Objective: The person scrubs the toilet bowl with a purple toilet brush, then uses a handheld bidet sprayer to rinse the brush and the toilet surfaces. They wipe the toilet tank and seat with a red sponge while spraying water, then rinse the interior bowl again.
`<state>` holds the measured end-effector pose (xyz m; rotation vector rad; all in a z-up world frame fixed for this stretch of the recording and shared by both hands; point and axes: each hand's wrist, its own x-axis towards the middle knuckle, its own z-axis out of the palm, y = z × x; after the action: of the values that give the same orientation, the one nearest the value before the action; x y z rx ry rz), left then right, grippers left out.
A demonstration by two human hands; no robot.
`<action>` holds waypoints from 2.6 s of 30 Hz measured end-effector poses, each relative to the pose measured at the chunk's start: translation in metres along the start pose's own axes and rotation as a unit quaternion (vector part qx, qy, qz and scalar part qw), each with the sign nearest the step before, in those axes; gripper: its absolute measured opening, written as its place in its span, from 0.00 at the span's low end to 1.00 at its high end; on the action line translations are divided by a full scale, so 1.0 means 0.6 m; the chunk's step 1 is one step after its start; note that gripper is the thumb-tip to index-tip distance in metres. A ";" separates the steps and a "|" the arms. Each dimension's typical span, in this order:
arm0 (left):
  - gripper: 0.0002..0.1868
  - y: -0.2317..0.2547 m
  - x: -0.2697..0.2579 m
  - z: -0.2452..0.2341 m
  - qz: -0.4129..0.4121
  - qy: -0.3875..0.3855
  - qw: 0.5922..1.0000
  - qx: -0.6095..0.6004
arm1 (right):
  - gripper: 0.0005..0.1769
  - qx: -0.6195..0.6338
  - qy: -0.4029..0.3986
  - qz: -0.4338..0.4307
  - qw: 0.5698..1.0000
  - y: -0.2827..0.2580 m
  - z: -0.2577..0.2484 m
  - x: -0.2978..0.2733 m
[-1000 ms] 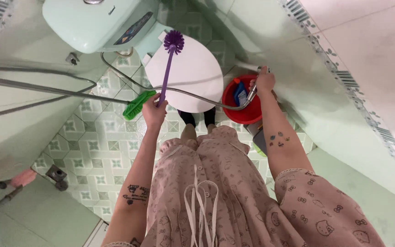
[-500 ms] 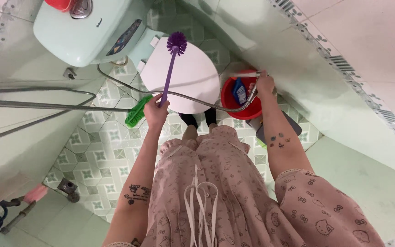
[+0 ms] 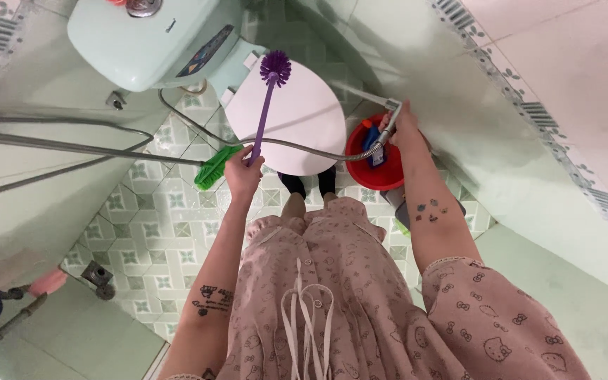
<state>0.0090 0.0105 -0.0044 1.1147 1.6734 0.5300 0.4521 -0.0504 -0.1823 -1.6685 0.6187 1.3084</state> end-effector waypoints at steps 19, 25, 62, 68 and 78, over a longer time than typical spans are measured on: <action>0.25 -0.010 0.024 0.000 -0.029 0.055 0.996 -0.069 | 0.35 -0.009 -0.025 -0.223 0.974 -0.036 0.242 -0.187; 0.25 0.027 0.061 0.009 -0.019 0.044 0.999 -0.022 | 0.37 -0.012 -0.026 -0.238 0.971 -0.028 0.275 -0.201; 0.15 -0.045 0.651 0.293 0.120 -0.074 0.830 0.539 | 0.37 -0.112 0.013 -0.269 0.957 0.041 0.178 -0.118; 0.12 -0.071 0.768 0.390 0.105 -0.130 0.792 0.587 | 0.33 -0.057 0.085 -0.233 0.967 0.081 0.165 0.043; 0.12 -0.023 0.951 0.500 0.197 -0.108 0.665 0.712 | 0.34 -0.055 0.082 -0.236 0.967 0.157 0.112 0.165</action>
<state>0.2411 0.4478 -0.4171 2.5403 1.4475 -0.9119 0.3738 -0.0224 -0.3101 -1.8836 0.2189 0.8801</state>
